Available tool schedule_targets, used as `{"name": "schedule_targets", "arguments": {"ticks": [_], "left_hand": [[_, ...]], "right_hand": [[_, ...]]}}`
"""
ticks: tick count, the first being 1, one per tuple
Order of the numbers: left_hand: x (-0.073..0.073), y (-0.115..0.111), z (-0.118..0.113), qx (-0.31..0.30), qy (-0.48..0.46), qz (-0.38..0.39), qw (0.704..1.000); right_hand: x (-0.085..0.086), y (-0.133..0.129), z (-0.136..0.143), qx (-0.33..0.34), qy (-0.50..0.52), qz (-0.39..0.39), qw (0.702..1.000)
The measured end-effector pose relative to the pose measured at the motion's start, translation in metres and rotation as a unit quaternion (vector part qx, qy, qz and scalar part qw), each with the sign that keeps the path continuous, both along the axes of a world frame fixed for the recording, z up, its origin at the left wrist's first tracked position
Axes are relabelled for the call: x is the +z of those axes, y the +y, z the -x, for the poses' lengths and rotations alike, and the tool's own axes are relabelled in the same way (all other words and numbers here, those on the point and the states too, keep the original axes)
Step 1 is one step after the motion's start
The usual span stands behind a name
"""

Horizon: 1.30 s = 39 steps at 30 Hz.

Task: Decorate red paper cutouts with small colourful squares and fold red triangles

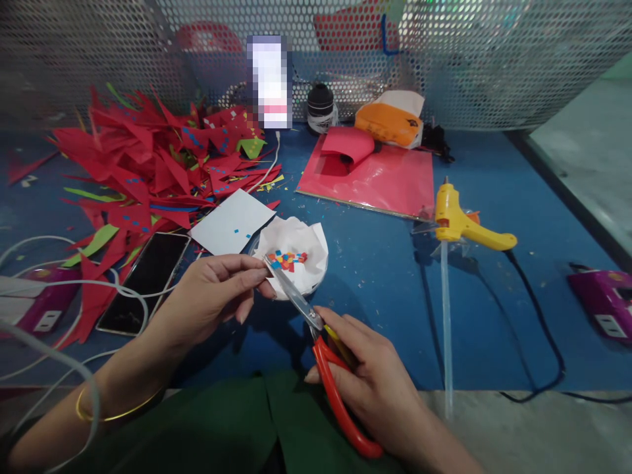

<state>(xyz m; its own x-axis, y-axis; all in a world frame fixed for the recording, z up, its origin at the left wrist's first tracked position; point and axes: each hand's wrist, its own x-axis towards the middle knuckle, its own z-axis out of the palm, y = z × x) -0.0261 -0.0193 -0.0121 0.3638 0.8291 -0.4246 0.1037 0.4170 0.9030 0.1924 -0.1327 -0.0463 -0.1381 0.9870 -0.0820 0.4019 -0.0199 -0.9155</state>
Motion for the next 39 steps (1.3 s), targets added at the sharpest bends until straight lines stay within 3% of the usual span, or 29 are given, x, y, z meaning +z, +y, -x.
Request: {"name": "schedule_targets", "arguments": {"ticks": [15, 22, 39], "left_hand": [[0.002, 0.000, 0.001, 0.012, 0.005, 0.002, 1.000], [0.001, 0.000, 0.001, 0.032, 0.000, -0.009, 0.999], [-0.001, -0.002, 0.003, 0.053, -0.028, -0.022, 0.998]], "right_hand": [[0.001, 0.002, -0.002, -0.014, 0.001, -0.024, 1.000], [0.005, 0.002, 0.001, -0.066, 0.039, -0.014, 0.997], [0.010, 0.003, 0.002, -0.040, 0.018, -0.017, 0.999]]}}
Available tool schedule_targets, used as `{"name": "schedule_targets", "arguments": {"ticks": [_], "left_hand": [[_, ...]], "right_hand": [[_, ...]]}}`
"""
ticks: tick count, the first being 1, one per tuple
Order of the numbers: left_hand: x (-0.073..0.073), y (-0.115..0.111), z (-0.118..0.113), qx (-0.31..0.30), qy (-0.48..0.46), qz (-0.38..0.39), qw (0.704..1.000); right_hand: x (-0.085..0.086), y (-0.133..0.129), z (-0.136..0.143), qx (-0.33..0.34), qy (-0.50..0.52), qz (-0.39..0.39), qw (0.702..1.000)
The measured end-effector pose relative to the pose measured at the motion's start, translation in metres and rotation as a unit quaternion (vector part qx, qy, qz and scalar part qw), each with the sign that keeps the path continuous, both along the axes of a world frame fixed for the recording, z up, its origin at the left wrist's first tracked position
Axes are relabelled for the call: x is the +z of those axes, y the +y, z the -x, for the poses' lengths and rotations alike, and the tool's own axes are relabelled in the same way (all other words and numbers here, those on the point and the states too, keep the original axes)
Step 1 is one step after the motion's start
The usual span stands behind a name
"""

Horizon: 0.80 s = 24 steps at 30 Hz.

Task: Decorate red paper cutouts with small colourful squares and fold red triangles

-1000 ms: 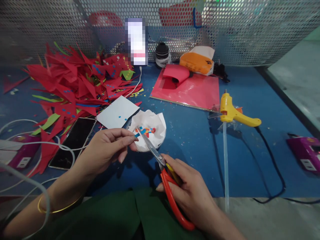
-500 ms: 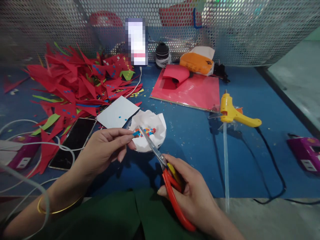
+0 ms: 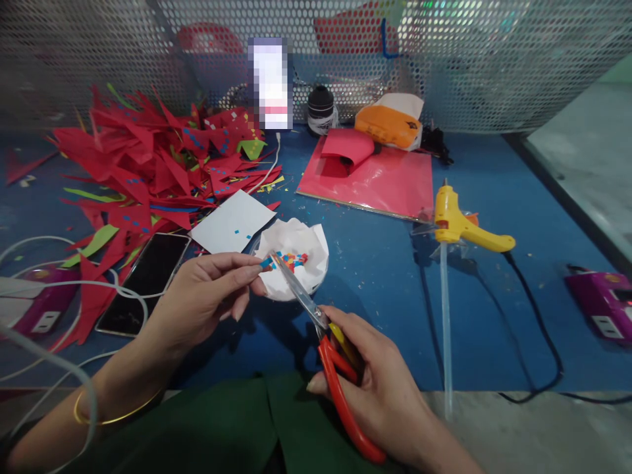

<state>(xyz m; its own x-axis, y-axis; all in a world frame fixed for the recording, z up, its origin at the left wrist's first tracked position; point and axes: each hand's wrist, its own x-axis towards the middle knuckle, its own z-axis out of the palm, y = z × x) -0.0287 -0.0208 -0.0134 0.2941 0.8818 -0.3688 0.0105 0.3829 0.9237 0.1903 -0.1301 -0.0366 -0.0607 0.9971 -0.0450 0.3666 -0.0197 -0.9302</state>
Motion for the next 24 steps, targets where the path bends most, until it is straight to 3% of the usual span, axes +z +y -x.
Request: {"name": "schedule_targets", "arguments": {"ticks": [16, 24], "left_hand": [[0.0014, -0.0006, -0.0037, -0.026, 0.024, 0.022, 0.999], [0.0003, -0.0006, -0.0029, -0.037, 0.029, 0.020, 0.999]], "right_hand": [[-0.0059, -0.0035, -0.0010, 0.026, -0.007, 0.066, 0.997], [-0.0092, -0.0049, -0.0026, 0.044, -0.003, 0.058, 0.997]]}}
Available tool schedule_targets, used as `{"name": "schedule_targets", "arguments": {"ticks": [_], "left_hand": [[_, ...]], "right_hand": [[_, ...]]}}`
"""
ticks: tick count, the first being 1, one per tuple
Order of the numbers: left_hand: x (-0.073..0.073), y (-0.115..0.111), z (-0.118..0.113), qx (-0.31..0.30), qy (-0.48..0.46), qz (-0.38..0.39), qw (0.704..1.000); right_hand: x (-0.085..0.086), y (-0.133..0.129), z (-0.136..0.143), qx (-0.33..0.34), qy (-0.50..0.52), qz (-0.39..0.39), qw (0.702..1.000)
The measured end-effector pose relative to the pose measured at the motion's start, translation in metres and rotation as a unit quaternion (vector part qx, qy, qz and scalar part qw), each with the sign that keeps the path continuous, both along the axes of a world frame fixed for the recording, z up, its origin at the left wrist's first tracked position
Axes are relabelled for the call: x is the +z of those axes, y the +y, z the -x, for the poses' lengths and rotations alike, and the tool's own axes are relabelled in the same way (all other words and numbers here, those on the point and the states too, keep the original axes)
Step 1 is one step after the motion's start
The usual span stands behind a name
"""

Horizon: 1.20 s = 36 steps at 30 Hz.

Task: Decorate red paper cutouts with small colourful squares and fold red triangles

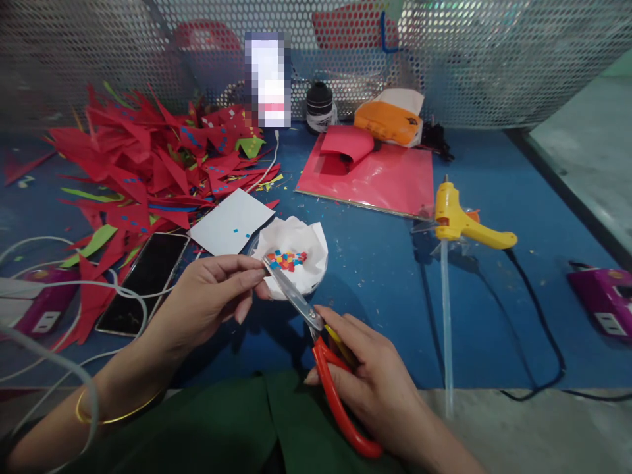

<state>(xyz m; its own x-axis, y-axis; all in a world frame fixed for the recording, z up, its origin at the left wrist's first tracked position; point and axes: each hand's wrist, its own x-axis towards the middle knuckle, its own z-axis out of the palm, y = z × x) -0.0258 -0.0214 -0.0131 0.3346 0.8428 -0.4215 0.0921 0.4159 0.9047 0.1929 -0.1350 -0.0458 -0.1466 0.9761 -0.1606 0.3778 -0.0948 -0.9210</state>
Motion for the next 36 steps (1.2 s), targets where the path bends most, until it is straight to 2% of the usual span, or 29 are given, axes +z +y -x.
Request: {"name": "schedule_targets", "arguments": {"ticks": [7, 17, 24, 29, 36], "left_hand": [[0.002, 0.000, -0.001, 0.002, 0.001, 0.000, 1.000], [0.001, 0.001, -0.001, -0.003, 0.010, -0.005, 1.000], [0.002, 0.001, -0.001, 0.000, 0.017, -0.004, 1.000], [-0.001, 0.002, 0.001, 0.007, 0.009, -0.009, 1.000], [0.001, 0.001, 0.002, 0.031, -0.015, -0.012, 0.999]], "right_hand": [[0.000, -0.001, 0.001, 0.002, 0.010, -0.002, 1.000], [-0.001, 0.001, -0.002, -0.009, -0.028, -0.038, 0.999], [-0.001, 0.002, -0.001, -0.015, -0.026, -0.030, 0.999], [0.004, 0.004, 0.002, -0.056, -0.006, -0.038, 0.998], [0.010, 0.004, 0.001, -0.040, 0.004, -0.031, 0.999]]}}
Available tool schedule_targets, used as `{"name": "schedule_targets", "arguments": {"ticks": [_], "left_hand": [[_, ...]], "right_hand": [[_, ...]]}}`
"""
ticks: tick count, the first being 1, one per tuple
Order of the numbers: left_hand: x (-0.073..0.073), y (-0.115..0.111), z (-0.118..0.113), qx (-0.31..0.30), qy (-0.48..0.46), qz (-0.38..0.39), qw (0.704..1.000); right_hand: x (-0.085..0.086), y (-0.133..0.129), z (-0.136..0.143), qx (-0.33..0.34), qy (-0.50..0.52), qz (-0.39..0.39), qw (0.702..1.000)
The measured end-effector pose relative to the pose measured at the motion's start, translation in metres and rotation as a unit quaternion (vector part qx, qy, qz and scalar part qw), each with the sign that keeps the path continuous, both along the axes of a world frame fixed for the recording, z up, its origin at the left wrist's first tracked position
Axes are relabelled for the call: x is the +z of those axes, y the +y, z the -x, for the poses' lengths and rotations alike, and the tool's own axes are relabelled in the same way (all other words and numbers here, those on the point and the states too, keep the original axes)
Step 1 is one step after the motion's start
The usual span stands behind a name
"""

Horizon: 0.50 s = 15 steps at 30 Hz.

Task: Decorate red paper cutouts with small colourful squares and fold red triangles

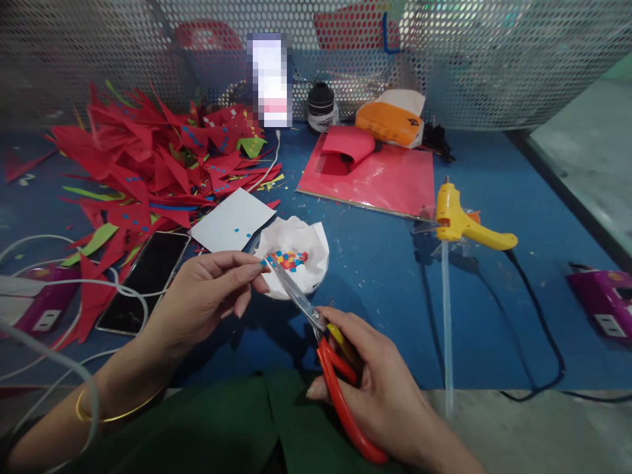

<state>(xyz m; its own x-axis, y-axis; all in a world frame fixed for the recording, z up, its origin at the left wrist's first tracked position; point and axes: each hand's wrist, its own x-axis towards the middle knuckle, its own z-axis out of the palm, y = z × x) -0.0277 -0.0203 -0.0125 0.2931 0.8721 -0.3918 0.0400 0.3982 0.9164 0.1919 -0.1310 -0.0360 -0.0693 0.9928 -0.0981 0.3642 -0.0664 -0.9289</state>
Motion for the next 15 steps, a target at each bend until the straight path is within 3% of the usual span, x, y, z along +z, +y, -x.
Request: {"name": "schedule_targets", "arguments": {"ticks": [8, 15], "left_hand": [[-0.0011, -0.0017, -0.0016, -0.022, 0.007, 0.004, 1.000], [-0.0044, -0.0018, -0.0006, -0.034, 0.003, -0.003, 0.999]], "right_hand": [[-0.0036, -0.0011, 0.0023, 0.017, -0.028, 0.004, 0.999], [-0.0057, -0.0039, 0.0038, 0.022, 0.018, 0.036, 0.999]]}}
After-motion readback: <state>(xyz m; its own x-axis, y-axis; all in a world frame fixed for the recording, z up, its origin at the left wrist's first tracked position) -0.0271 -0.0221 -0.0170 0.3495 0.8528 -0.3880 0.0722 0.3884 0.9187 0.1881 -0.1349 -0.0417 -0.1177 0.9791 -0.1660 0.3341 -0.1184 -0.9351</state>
